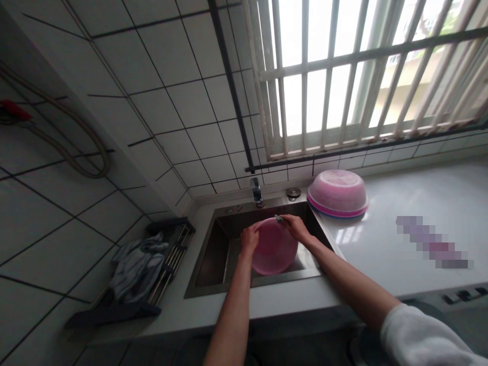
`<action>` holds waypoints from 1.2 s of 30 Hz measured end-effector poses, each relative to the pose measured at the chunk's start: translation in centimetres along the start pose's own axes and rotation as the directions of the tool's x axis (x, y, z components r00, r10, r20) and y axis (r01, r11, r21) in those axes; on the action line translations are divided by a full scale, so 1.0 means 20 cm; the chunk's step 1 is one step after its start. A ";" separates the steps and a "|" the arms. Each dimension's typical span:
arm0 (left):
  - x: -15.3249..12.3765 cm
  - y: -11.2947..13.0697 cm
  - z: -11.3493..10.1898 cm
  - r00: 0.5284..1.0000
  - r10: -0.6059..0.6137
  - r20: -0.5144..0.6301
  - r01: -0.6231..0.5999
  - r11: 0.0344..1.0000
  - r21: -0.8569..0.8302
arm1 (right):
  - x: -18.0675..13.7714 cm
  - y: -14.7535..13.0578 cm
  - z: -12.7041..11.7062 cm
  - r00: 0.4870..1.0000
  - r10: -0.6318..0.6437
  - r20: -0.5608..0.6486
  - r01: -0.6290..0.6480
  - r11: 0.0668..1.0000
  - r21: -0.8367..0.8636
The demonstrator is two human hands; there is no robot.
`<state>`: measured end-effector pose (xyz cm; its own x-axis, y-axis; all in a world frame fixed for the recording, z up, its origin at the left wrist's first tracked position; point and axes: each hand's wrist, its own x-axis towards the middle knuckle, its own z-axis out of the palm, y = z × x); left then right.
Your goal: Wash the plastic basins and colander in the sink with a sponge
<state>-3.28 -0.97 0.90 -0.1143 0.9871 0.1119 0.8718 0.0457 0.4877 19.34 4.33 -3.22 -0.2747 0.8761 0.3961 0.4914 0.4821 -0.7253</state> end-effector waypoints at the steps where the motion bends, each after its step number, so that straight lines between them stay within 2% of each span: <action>1: 0.00 0.01 0.01 1.000 0.017 0.025 -0.017 1.000 0.005 | -0.01 -0.04 0.01 0.999 -0.049 0.017 0.049 0.998 -0.030; 3: 0.00 0.02 0.03 0.997 0.038 0.063 -0.038 0.999 0.004 | -0.01 -0.10 0.02 0.990 -0.128 0.066 0.133 0.988 -0.076; 5: 0.00 0.01 0.04 0.997 0.046 0.065 -0.045 0.999 -0.013 | -0.01 -0.14 0.02 0.984 -0.153 0.086 0.162 0.982 -0.101; 10: 0.01 -0.03 0.02 0.999 0.002 -0.042 -0.006 0.996 -0.091 | 0.00 -0.06 -0.02 0.999 -0.030 -0.016 0.028 0.992 -0.126; 14: 0.02 -0.02 0.04 0.999 -0.017 -0.040 0.012 0.992 -0.122 | 0.00 0.00 -0.03 1.000 -0.006 0.004 0.007 0.984 -0.178; 16: 0.01 0.00 0.05 1.000 0.004 -0.021 -0.007 0.993 -0.117 | -0.01 -0.02 0.00 0.998 -0.056 0.033 0.062 0.975 -0.215; 19: -0.01 0.03 0.08 0.998 0.054 0.045 -0.050 0.995 -0.088 | -0.01 -0.09 0.05 0.974 -0.196 0.118 0.219 0.945 -0.242; 22: -0.01 0.05 0.08 0.995 0.018 0.097 -0.015 0.999 -0.028 | -0.01 -0.12 0.07 0.944 -0.285 0.168 0.317 0.924 -0.213; 24: 0.00 0.03 0.07 0.997 -0.017 0.081 0.018 1.000 -0.001 | 0.00 -0.09 0.05 0.960 -0.247 0.134 0.268 0.948 -0.171; 28: 0.01 -0.02 0.04 0.999 -0.038 -0.013 0.038 0.998 -0.041 | 0.02 0.03 -0.02 1.000 -0.007 0.024 0.009 0.996 -0.090; 30: 0.01 -0.03 0.04 0.999 -0.035 -0.034 0.033 0.998 -0.058 | 0.02 0.05 -0.03 0.999 0.033 0.028 -0.030 0.994 -0.103; 32: 0.01 -0.02 0.06 1.000 -0.012 -0.016 0.011 0.999 -0.045 | 0.01 0.02 -0.01 0.997 -0.045 0.065 0.052 0.991 -0.126; 34: 0.00 0.01 0.07 1.000 0.001 0.025 0.000 1.000 -0.012 | 0.00 -0.05 0.03 0.980 -0.172 0.102 0.184 0.975 -0.124; 36: 0.00 0.03 0.08 0.998 -0.008 0.056 0.007 1.000 0.017 | 0.00 -0.11 0.06 0.960 -0.250 0.124 0.264 0.958 -0.113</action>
<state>-2.00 -0.73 -0.23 -0.0943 0.9938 0.0591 0.8791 0.0553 0.4734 17.25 3.27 -2.44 -0.4892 0.7203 0.4918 0.4915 0.6935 -0.5268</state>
